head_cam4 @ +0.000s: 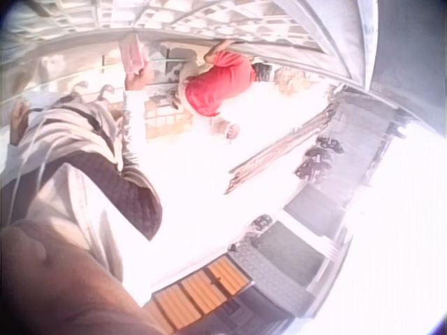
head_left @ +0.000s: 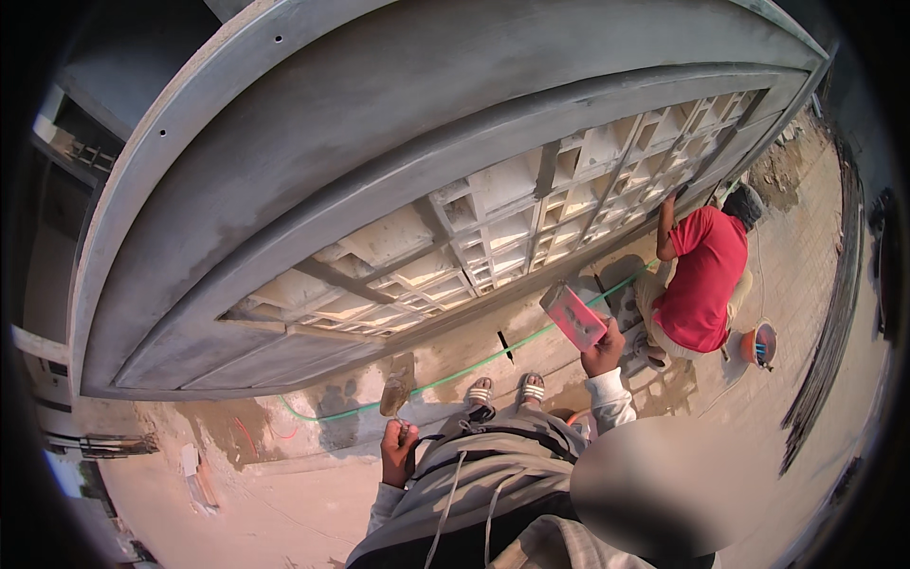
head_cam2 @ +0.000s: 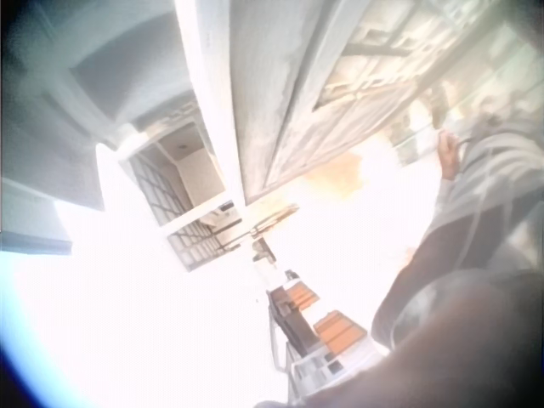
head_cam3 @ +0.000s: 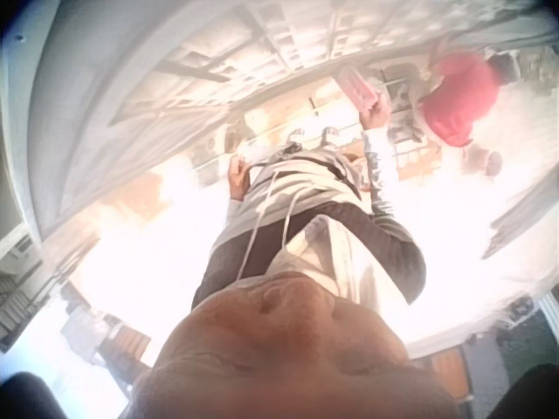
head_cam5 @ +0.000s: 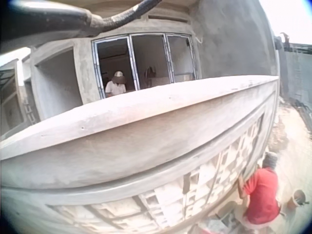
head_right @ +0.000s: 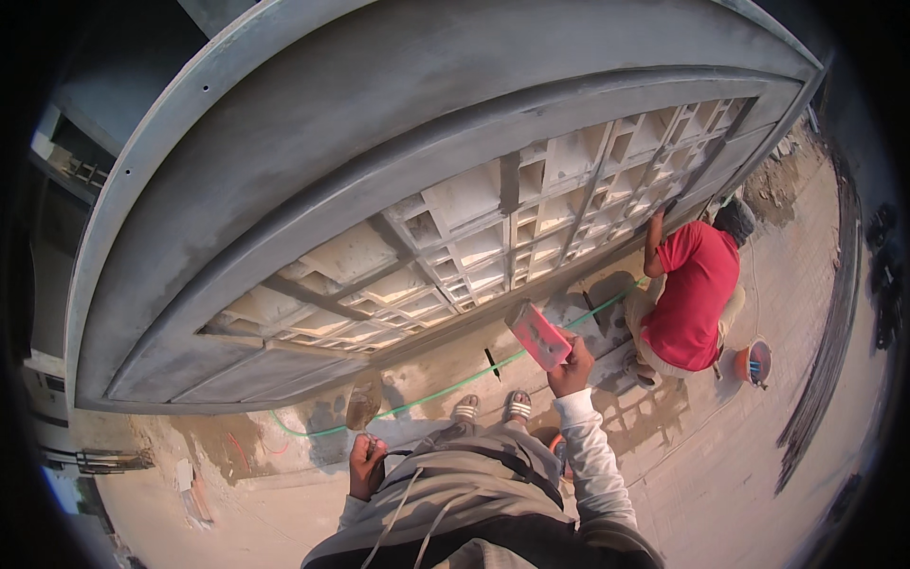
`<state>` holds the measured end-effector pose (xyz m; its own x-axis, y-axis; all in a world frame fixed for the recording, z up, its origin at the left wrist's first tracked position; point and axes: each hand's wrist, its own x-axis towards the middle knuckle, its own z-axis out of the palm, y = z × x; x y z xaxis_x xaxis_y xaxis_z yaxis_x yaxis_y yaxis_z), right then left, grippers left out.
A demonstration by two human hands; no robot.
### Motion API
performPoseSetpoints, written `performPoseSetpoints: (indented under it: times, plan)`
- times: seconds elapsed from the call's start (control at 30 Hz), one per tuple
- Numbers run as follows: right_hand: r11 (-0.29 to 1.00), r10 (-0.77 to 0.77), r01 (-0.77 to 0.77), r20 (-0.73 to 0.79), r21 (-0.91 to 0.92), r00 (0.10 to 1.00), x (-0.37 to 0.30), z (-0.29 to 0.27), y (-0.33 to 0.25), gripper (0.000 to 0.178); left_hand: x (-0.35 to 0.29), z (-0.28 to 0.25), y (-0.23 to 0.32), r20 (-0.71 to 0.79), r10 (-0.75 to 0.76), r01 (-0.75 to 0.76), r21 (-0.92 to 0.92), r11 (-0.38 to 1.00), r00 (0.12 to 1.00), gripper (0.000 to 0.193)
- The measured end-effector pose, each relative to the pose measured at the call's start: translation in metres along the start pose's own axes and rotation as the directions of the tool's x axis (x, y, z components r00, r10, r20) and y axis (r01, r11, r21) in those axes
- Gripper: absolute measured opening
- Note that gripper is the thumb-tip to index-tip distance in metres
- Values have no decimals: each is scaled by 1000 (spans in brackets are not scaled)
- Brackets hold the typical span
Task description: The person applies plaster to a decorative lattice wall using a trowel and a pink float. They scoop material from a bucket, spread it onto the wall surface, and smooth it into the recessed grid pattern. Another worker is visible nearby performing similar tasks.
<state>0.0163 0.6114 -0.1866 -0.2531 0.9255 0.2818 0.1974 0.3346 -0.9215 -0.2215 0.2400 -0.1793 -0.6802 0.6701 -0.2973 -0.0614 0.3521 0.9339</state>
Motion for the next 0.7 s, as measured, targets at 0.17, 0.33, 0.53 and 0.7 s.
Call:
performPoseSetpoints:
  times: [0.17,0.33,0.53,0.7]
  plan:
    - [981,99,-113,99,155,990,-45,11,-2,19,18,16,9,44,-8,5,67,998,999,18]
    - [706,358,-343,105,620,928,-58,27,-14,26,44,51,87,229,12,-85,315,945,973,20]
    - [750,271,-342,209,566,940,-40,16,-17,29,50,88,138,383,202,-383,486,786,901,23]
    - [704,279,-421,323,572,904,-42,-3,-26,27,44,102,135,314,147,-244,295,924,938,19]
